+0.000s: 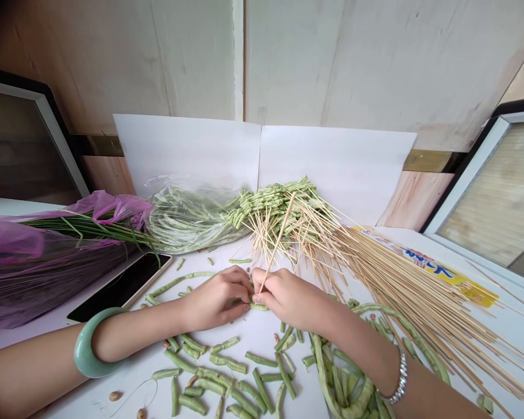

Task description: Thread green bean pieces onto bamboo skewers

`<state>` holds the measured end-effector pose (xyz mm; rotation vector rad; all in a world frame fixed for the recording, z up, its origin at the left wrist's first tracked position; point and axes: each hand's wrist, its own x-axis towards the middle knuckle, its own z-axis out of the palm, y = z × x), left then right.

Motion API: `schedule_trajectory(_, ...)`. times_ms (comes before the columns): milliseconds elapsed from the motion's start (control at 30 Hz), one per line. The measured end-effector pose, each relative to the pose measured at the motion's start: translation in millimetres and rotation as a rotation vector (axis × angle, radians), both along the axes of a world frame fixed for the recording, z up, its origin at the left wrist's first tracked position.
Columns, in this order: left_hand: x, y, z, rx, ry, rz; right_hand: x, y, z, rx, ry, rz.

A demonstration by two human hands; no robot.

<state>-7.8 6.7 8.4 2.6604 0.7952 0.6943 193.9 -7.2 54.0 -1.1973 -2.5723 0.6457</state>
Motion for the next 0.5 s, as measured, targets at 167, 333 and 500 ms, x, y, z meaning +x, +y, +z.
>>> schedule_trajectory(167,0.3,0.4,-0.4,-0.001,-0.003,-0.007,-1.9,0.4,0.1,-0.025,0.013,0.015)
schedule_trajectory(333,-0.2,0.6,-0.3,-0.004,-0.006,-0.020,-3.4,0.1,-2.9,-0.048,0.034,0.006)
schedule_trajectory(500,-0.1,1.1,-0.4,-0.011,-0.009,-0.027,-3.4,3.2,-7.7,-0.080,0.076,0.002)
